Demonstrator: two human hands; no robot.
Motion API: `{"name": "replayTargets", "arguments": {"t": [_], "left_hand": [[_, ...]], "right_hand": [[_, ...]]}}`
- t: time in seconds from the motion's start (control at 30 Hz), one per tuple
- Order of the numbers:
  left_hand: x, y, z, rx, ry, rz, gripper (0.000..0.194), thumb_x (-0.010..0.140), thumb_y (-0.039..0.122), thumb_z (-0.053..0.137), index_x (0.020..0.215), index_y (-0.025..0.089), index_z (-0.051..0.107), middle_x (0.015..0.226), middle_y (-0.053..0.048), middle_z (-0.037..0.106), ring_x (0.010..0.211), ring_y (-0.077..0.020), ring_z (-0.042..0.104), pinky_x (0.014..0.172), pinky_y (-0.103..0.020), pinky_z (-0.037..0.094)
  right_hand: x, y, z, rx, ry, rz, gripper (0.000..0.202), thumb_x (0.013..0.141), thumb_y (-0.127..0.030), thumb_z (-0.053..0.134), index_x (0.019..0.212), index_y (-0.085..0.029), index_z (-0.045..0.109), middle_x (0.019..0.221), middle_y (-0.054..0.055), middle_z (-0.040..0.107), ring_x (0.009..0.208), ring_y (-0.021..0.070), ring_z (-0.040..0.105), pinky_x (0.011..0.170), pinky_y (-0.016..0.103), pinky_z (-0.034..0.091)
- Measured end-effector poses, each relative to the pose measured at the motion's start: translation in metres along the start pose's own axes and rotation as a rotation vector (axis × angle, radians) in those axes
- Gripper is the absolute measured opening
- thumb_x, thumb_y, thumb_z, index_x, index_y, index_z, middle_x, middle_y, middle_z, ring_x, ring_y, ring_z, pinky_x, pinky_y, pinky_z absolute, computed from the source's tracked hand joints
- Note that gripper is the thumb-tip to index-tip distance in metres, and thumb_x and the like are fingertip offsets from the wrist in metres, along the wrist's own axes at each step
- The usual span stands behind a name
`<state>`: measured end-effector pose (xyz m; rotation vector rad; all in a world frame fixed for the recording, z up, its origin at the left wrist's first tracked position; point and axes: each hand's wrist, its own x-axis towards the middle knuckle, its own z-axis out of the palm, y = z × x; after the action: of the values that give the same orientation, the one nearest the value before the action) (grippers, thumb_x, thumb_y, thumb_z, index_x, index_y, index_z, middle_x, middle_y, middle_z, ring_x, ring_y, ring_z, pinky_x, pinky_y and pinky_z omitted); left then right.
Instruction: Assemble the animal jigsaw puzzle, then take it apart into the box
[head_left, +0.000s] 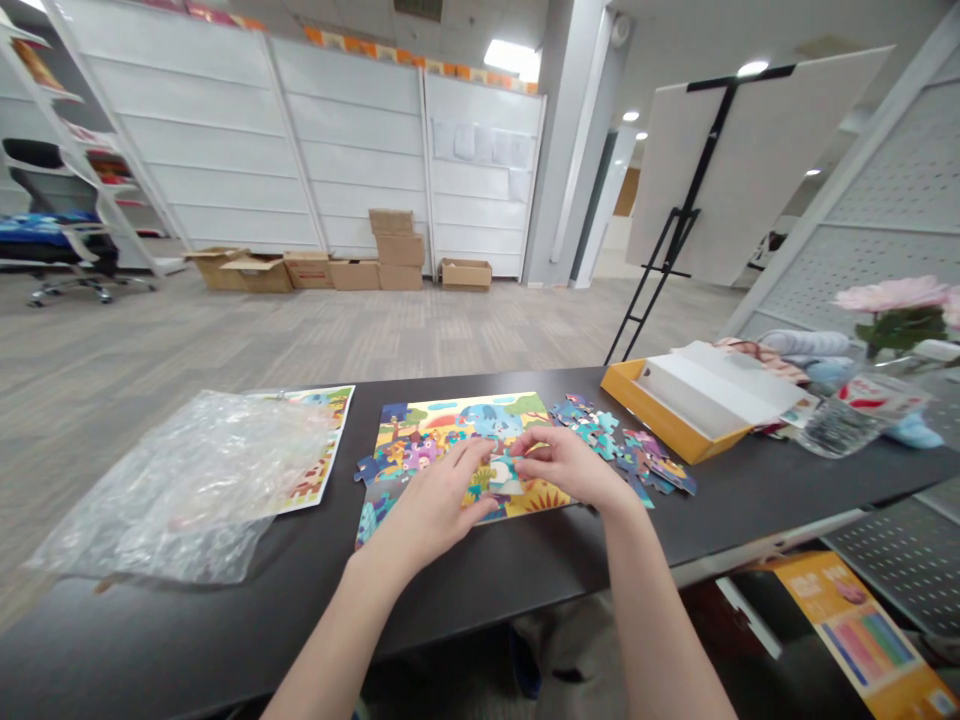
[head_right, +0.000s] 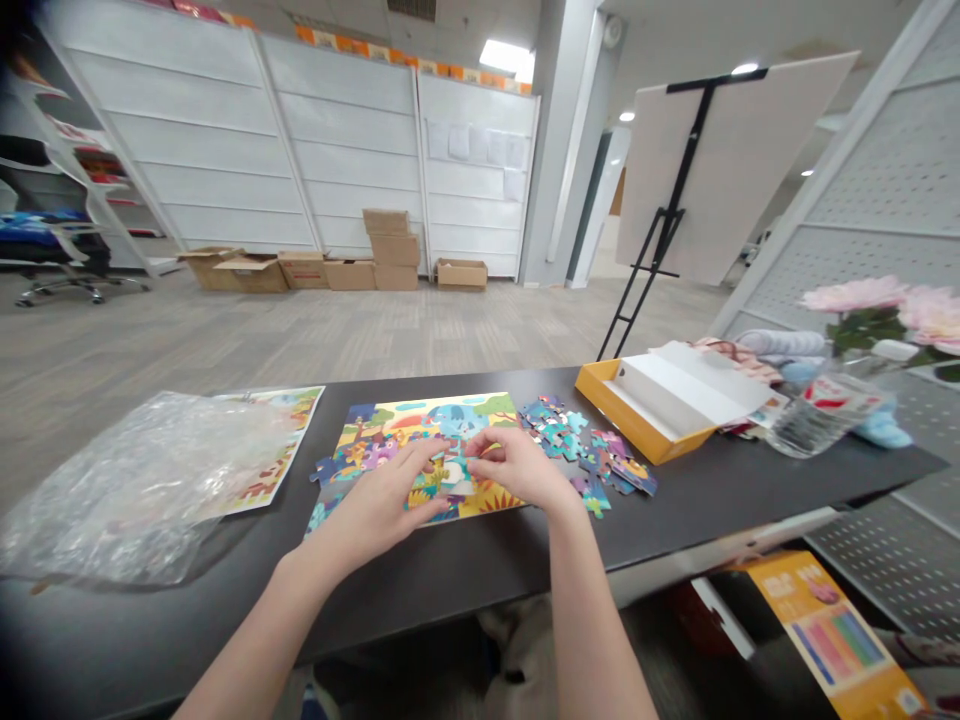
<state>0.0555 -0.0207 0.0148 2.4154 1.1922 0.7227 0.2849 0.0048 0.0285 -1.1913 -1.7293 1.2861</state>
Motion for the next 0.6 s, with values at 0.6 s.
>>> {"name": "replayTargets", "arguments": {"t": [0.6], "left_hand": [[-0.002,-0.043,-0.032,0.295,-0.004,-0.234,0.043,0.093,0.04,0.054,0.133,0.024,0.057,0.134,-0.01,0.066,0.123,-0.0294,0.061,0.101,-0.041,0.05]], "right_hand": [[-0.007,0.026,-0.045,-0.539,0.457,-0.014,0.007,0.083,-0.025,0.063,0.083,-0.02,0.068,0.083,0.004,0.074,0.073,0.018,0.068,0.072,0.031,0.052]]}}
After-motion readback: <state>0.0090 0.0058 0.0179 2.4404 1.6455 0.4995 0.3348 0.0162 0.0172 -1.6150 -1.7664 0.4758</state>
